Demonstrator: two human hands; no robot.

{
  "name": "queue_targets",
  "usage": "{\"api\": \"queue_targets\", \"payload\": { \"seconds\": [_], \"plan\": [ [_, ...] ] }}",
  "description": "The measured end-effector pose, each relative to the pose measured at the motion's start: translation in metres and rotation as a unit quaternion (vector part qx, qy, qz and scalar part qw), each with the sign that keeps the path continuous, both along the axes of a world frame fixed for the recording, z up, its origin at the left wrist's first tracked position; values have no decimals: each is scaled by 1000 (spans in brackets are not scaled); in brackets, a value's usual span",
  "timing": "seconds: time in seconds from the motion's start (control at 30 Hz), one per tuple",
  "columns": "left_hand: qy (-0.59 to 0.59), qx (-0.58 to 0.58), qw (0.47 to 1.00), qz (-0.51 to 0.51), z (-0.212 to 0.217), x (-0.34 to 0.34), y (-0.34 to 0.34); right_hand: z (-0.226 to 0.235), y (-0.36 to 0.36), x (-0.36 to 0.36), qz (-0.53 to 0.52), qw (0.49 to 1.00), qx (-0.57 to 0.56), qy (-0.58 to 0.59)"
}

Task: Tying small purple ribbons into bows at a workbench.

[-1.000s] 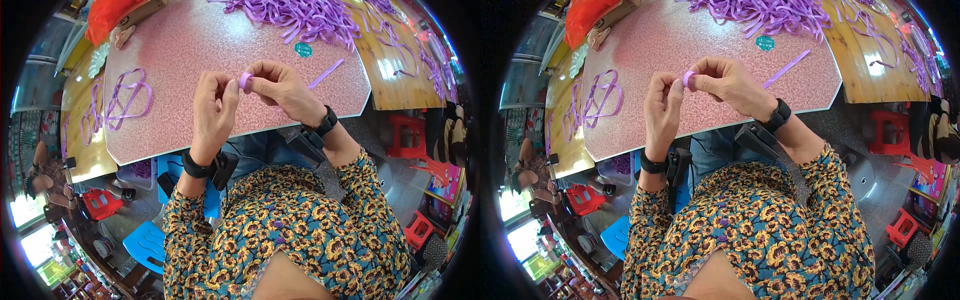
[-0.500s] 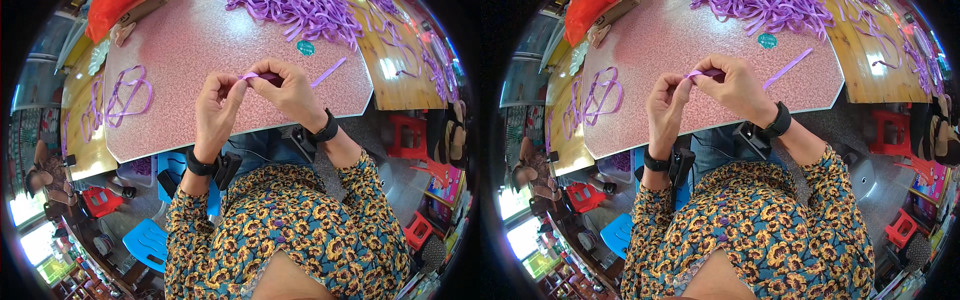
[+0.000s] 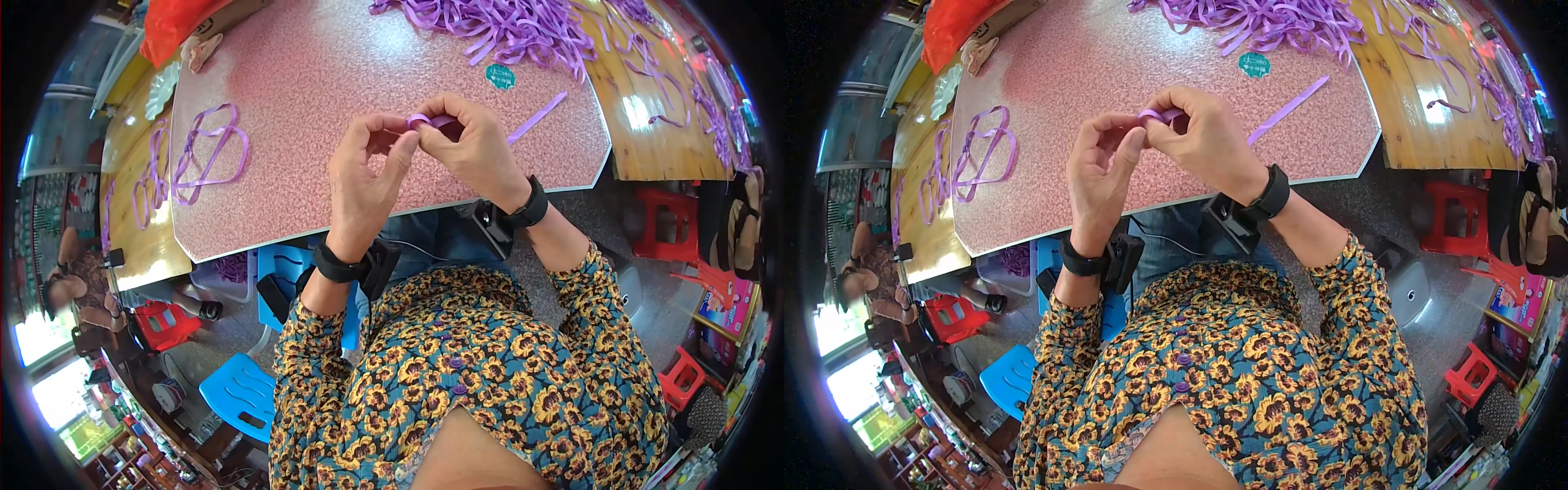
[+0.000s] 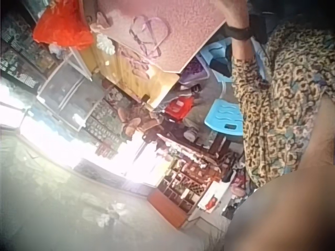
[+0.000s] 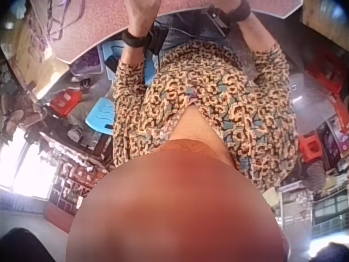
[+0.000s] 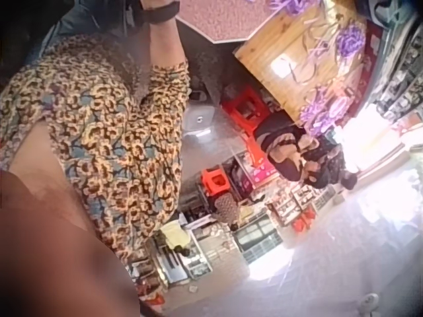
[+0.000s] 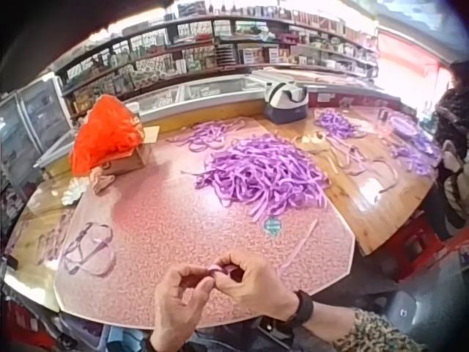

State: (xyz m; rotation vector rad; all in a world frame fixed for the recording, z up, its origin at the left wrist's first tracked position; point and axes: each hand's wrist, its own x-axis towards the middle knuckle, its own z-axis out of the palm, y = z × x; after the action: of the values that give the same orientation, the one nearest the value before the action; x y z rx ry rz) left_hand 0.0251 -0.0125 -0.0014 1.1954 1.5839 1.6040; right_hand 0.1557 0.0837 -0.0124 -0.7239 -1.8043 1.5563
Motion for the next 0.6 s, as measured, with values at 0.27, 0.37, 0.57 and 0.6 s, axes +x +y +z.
{"api": "queue_targets", "payload": {
  "seconds": [0.27,0.37,0.57,0.6],
  "plan": [
    [108,-45,993,8,-3,-8,6,-2,1,-3,7,999,39,8],
    [67,-68,995,4,0,-8,6,4,5,1,48,990,-120,54],
    [-37,-54,998,-16,7,-2,10,14,12,8,122,879,-447,112],
    [-35,-38,998,-22,8,-2,10,15,13,9,117,879,-447,117]
  ]
}}
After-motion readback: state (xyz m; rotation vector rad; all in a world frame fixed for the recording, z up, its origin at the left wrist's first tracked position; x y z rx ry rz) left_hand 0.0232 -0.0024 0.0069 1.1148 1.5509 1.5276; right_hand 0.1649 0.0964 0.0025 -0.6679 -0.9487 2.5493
